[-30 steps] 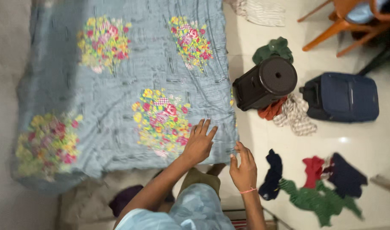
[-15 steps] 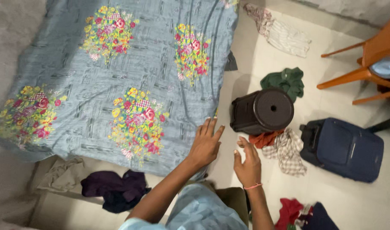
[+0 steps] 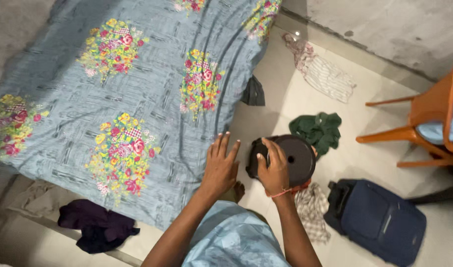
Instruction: The person spreads a floral-patterned bedsheet over a mattress, smoothing it out and tucking the edges under the mattress by hand. They walk around the bed to adjust the sheet on all sides, ensuring it is flat and properly aligned.
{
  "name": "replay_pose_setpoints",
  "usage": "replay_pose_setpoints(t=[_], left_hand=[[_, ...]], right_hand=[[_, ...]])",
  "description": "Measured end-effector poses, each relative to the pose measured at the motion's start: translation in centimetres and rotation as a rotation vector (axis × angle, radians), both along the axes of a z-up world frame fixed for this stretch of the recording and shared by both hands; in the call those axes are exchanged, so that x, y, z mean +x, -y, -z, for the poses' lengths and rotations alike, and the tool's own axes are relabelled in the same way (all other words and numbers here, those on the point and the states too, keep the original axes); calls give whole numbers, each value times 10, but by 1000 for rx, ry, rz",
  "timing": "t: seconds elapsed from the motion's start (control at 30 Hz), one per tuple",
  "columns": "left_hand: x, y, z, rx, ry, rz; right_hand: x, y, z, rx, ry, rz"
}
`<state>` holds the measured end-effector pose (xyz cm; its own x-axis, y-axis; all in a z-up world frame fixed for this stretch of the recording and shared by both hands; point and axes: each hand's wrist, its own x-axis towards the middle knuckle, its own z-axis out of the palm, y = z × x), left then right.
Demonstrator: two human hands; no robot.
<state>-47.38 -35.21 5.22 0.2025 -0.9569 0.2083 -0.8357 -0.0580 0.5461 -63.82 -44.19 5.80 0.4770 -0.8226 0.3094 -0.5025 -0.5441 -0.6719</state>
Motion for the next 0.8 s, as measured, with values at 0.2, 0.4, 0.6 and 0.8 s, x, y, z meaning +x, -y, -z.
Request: replay_pose_setpoints(t=[0.2,0.4,0.6,0.8], left_hand=[[-4,76,2,46,17,-60],[15,179,26,73,34,-114],[66,337,32,26,39,-124],[129,493,-5,-24,7,-105]], right_hand=[[-11,89,16,122,39,-19],[7,192,45,140,16,-42],[60,349,38,62,-30,-101],[132,511,-2,-23,-51,-218]])
